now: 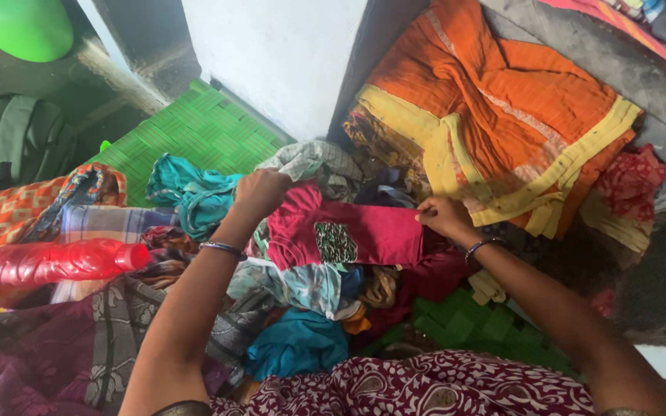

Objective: The person sorts through a pile of clothing on the floor, picking up and shaking out individual items like shirts and small pieces of fabric, before placing them onto a stone shelf.

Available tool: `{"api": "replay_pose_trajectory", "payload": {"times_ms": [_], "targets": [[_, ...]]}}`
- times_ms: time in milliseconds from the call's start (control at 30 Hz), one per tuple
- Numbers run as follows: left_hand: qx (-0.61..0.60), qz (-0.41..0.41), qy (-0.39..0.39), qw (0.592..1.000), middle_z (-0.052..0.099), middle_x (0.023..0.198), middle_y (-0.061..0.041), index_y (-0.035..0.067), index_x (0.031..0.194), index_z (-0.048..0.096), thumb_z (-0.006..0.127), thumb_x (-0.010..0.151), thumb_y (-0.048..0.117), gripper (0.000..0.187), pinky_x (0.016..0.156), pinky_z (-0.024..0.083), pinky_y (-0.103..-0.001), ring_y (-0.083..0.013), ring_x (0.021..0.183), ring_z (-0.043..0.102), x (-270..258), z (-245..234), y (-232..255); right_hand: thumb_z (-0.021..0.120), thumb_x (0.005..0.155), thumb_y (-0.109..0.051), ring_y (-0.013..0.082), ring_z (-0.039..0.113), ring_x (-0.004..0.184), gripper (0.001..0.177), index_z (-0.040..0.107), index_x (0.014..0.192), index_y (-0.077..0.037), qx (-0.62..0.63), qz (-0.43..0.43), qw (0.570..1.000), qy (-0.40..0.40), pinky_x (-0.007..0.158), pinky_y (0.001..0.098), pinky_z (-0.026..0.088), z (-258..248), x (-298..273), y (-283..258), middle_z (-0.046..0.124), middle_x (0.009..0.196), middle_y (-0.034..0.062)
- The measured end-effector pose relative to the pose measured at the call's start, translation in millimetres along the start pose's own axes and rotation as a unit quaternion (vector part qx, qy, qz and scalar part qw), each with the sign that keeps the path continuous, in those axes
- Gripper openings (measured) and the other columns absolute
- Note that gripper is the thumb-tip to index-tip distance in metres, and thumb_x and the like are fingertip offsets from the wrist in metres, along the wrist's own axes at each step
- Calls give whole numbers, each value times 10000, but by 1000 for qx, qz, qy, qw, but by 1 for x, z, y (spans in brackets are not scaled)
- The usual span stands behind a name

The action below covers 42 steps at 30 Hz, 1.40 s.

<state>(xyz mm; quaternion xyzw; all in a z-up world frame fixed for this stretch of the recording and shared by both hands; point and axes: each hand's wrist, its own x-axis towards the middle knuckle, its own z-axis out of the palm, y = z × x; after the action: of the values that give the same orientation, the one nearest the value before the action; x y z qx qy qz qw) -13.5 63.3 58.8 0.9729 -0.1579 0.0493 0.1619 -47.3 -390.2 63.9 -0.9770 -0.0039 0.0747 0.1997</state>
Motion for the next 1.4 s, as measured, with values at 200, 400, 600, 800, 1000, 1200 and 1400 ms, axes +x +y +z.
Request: {"api": "replay_pose_trajectory", "payload": {"times_ms": [200,400,600,800,1000,1200,1400], "targets": [[-81,1,28,996,709,1079,-107,186,1121,739,734,809,289,328,816,559,-513,-376,976,700,-3,8,3,776,823,-296,207,771,915,353,739,1100,-80,58,-48,997,34,829,347,593,12,14,13,795,996,100],[-99,-48,-23,994,682,1133,-167,116,1180,647,752,831,326,421,842,538,-542,-408,1053,663,-4,19,8,810,810,-267,370,639,1147,603,573,1303,-13,-1,-225,974,-1,949,456,513,33,19,28,671,1227,231],[-165,-35,-11,986,693,1119,-218,71,1210,621,768,799,328,506,842,531,-522,-425,1027,663,-5,45,0,811,773,-283,405,618,1113,523,658,1216,-52,-73,-235,969,12,939,483,501,40,9,2,682,1148,215],[-241,-17,-52,969,766,893,-133,88,1031,755,800,770,361,380,755,573,-438,-315,825,746,6,2,-11,827,786,-252,277,727,855,315,748,1054,-105,-42,-152,987,-12,768,393,566,4,10,-24,738,935,111],[-377,90,-2,922,774,892,-95,81,1079,736,812,811,160,290,692,578,-337,-185,752,723,-5,-135,19,797,884,-141,171,679,786,189,721,1045,-80,71,-171,978,99,714,317,549,-49,33,-19,736,910,63],[-157,238,43,958,758,896,-110,103,1014,767,796,865,217,190,723,584,-388,-285,758,727,-21,-152,45,738,926,-98,152,692,818,188,670,1100,-77,92,-171,967,163,702,312,549,-76,13,-34,725,956,55],[-25,174,-283,943,762,951,-151,191,998,783,743,812,337,239,816,581,-484,-364,882,722,-42,-7,58,739,818,-36,230,708,811,151,689,929,-126,-58,-242,967,47,690,369,562,-49,-31,-34,701,944,54]]}}
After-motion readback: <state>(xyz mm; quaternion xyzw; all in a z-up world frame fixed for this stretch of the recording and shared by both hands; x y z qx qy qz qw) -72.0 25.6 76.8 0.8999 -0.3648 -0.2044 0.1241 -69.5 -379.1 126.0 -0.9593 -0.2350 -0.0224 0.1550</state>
